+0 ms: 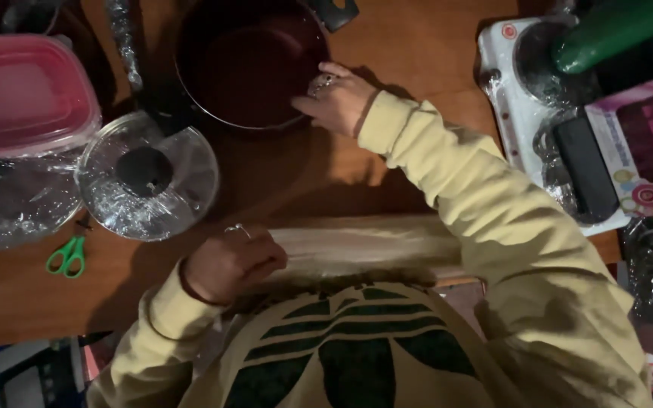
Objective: The person is wrapping kitchen pots with plastic stretch film for storage or transport.
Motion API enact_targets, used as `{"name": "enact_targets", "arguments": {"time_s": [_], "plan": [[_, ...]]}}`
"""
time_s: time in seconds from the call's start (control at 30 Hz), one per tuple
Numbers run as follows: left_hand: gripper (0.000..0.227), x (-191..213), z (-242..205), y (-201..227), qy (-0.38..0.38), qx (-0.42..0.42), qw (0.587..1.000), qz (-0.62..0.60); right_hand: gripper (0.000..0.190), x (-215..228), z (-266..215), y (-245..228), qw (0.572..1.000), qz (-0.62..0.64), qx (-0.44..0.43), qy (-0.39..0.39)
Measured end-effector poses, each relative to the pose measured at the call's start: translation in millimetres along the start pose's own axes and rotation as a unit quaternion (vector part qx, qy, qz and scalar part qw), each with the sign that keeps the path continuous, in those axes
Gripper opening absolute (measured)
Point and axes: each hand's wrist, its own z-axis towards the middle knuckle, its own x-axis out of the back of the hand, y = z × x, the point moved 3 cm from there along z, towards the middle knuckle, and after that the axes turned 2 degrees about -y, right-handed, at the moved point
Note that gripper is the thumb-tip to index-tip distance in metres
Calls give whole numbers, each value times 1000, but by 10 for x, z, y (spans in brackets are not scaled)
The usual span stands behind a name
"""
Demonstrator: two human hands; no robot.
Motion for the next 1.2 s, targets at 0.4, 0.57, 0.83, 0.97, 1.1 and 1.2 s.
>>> {"name": "enact_targets", "arguments": {"time_s": [0.4,0.57,0.83,0.97,1.1,1.2], "plan": [[6,29,30,-34,-24,28,999,-6,10,208,-1087,-202,989,-25,-66,-127],[8,70,97,16,-42,32,999,-15,25,205,-1579,-328,991,3,-90,-99],[12,96,83,172,-6,65,998,23,79,1024,-2832,-573,925,277,-255,52],[11,45,36,220,31,47,994,93,106,821,-3237,-992,898,352,-257,65],[11,12,40,248,69,63,983,158,114,525,-3349,-1299,863,361,-319,154],[10,20,62,255,79,47,979,184,110,309,-3416,-1414,807,405,-362,234]]}}
